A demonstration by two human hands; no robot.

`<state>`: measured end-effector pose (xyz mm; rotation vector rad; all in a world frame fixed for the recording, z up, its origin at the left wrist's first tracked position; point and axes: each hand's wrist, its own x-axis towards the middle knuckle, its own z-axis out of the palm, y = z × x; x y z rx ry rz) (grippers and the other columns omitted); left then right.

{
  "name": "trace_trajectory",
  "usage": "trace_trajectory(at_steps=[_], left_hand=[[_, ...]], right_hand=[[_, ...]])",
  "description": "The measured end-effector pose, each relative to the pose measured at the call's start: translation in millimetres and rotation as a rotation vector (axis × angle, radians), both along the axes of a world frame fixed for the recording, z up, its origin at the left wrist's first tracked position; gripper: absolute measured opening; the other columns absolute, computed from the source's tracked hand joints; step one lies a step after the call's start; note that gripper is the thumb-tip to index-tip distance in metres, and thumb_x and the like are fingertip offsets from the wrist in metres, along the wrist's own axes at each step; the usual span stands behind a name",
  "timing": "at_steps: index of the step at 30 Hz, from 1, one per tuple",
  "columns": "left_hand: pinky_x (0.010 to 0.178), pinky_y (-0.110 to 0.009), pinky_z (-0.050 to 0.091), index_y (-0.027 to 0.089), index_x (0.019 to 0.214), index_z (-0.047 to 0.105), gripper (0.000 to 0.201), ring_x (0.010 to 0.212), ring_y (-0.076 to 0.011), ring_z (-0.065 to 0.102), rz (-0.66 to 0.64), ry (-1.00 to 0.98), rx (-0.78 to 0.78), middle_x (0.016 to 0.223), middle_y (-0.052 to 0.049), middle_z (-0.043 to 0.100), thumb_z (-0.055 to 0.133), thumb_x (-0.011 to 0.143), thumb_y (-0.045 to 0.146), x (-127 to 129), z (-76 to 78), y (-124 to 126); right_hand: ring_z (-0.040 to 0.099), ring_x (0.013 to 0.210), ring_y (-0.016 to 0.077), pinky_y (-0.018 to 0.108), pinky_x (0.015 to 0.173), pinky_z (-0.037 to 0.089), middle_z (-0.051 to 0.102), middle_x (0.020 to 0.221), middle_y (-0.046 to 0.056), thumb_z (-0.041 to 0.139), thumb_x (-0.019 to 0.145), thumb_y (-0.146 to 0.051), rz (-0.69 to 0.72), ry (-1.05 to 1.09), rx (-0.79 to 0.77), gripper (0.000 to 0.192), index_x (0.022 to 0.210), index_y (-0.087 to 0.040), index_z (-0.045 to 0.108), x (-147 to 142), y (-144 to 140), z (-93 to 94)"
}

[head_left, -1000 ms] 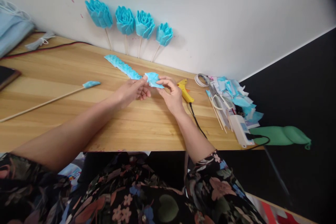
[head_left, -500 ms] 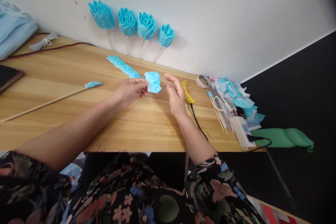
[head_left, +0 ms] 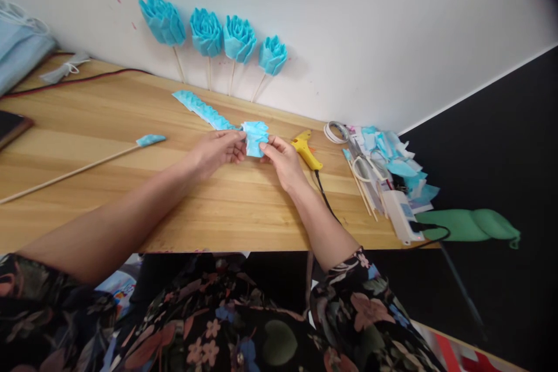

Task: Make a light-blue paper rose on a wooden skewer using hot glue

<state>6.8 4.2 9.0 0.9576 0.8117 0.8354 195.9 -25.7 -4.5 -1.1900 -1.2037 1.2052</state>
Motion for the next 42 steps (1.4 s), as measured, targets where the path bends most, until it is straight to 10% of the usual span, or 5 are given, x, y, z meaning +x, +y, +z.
trace_trajectory(at_steps=[42], left_hand=[[0.058,-0.022,0.043,0.017,0.068,0.061,0.030,0.054,-0.0087,0.055,-0.110,0.154,0.153,0.060,0.002,0.064,0.087,0.080,0.024,-1,-11.3,4]], right_hand=[[0.051,0.072,0.0137,0.030,0.073,0.046,0.057,0.072,-0.003,0.083,0.073,-0.066,0.057,-0.008,-0.046,0.047,0.073,-0.023,0.063,-2,-2,-1.3]])
